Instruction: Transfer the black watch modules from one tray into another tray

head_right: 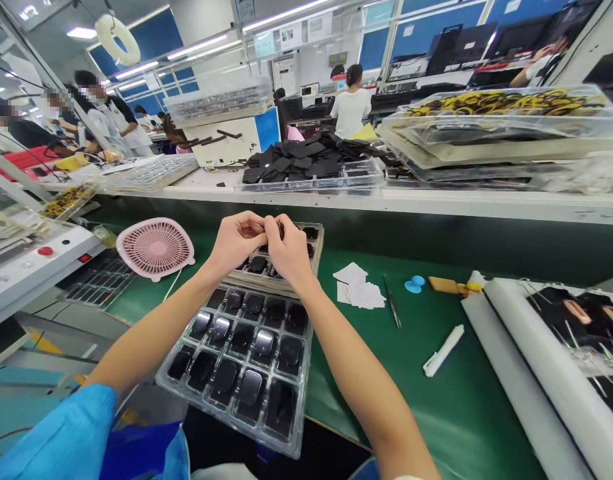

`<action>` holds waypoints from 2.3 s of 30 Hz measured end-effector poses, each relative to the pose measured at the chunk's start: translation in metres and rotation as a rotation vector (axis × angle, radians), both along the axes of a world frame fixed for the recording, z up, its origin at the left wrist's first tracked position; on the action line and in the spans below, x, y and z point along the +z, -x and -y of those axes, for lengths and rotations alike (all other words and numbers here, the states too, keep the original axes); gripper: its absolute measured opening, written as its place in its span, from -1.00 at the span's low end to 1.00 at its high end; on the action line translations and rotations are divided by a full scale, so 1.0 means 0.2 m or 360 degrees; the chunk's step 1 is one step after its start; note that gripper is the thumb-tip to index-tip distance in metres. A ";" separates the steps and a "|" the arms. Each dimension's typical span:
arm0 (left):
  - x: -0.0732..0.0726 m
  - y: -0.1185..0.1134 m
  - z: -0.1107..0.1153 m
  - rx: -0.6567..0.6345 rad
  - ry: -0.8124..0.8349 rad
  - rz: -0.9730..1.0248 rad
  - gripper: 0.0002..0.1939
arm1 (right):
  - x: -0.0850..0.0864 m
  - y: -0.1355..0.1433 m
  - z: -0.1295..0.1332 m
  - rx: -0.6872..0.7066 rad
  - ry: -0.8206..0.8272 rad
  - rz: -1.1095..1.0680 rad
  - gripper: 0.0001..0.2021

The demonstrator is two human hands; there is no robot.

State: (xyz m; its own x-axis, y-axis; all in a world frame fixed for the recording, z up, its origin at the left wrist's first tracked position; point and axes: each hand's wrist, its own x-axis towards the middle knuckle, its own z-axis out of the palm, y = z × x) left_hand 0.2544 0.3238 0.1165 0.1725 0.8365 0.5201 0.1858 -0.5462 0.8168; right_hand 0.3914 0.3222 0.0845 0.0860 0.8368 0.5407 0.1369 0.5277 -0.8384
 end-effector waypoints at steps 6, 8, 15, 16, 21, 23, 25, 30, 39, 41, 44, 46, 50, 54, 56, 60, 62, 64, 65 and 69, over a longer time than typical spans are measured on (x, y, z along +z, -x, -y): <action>-0.08 0.11 -0.10 0.0215 0.0000 -0.0098 -0.71 | -0.06 -0.06 -0.12 -0.0058 0.0204 -0.0317 -0.42; -0.14 0.22 -0.22 0.0422 -0.0019 -0.0253 -0.77 | -0.07 -0.09 -0.16 -0.0005 0.0246 -0.0422 -0.38; -0.40 0.46 -0.56 0.0615 0.0289 -0.0962 -0.82 | -0.03 -0.10 -0.14 0.0055 0.0218 -0.0570 -0.32; -0.44 0.47 -0.57 0.0586 0.0247 -0.1049 -0.79 | -0.02 -0.11 -0.13 0.0063 0.0213 -0.0563 -0.32; -0.52 0.50 -0.59 0.0619 -0.0087 -0.1183 -0.59 | 0.02 -0.12 -0.10 0.0092 0.0183 -0.0607 -0.34; -0.51 0.49 -0.62 0.0613 -0.0048 -0.1207 -0.62 | 0.02 -0.12 -0.08 0.0105 0.0200 -0.0665 -0.35; -0.48 0.47 -0.69 0.0631 0.0029 -0.1316 -0.65 | 0.02 -0.12 -0.08 0.0121 0.0226 -0.0723 -0.37; -0.37 0.40 -0.85 0.0543 0.0478 -0.1713 -0.44 | 0.00 -0.13 -0.08 0.0199 0.0304 -0.0709 -0.39; -0.35 0.39 -0.88 0.0562 0.0534 -0.1647 -0.53 | -0.06 -0.12 -0.13 0.0241 0.0302 -0.0557 -0.37; -0.36 0.39 -0.87 0.0563 0.0468 -0.1585 -0.56 | -0.07 -0.12 -0.13 0.0240 0.0313 -0.0534 -0.37; -0.36 0.39 -0.82 0.0565 0.0239 -0.1290 -0.65 | -0.07 -0.11 -0.13 0.0201 0.0306 -0.0484 -0.36; -0.35 0.37 -0.76 0.0604 0.0058 -0.0908 -0.74 | -0.06 -0.11 -0.13 0.0146 0.0278 -0.0387 -0.35; -0.27 0.26 -0.56 0.0301 0.0125 -0.0170 -0.76 | -0.04 -0.12 -0.13 -0.0140 0.0131 -0.0041 -0.35; -0.16 0.10 -0.31 -0.0089 0.0250 0.0120 -0.53 | -0.05 -0.10 -0.14 -0.0243 0.0183 0.0204 -0.46; -0.12 0.04 -0.21 -0.0150 0.0250 0.0164 -0.51 | -0.06 -0.08 -0.13 -0.0099 0.0207 0.0211 -0.51; -0.09 -0.03 -0.13 -0.0169 0.0267 0.0140 -0.54 | -0.07 -0.05 -0.11 -0.0050 0.0111 0.0053 -0.54; -0.10 -0.02 -0.15 -0.0180 0.0298 0.0101 -0.54 | -0.07 -0.05 -0.12 -0.0132 0.0113 0.0002 -0.52; -0.13 0.02 -0.22 -0.0157 0.0320 0.0068 -0.53 | -0.09 -0.07 -0.16 -0.0201 0.0157 0.0009 -0.48; -0.15 0.05 -0.27 -0.0108 0.0321 0.0053 -0.53 | -0.11 -0.08 -0.18 -0.0213 0.0192 0.0015 -0.47; -0.25 0.22 -0.56 0.0341 0.0279 -0.0060 -0.68 | -0.15 -0.10 -0.25 -0.0119 0.0331 -0.0097 -0.39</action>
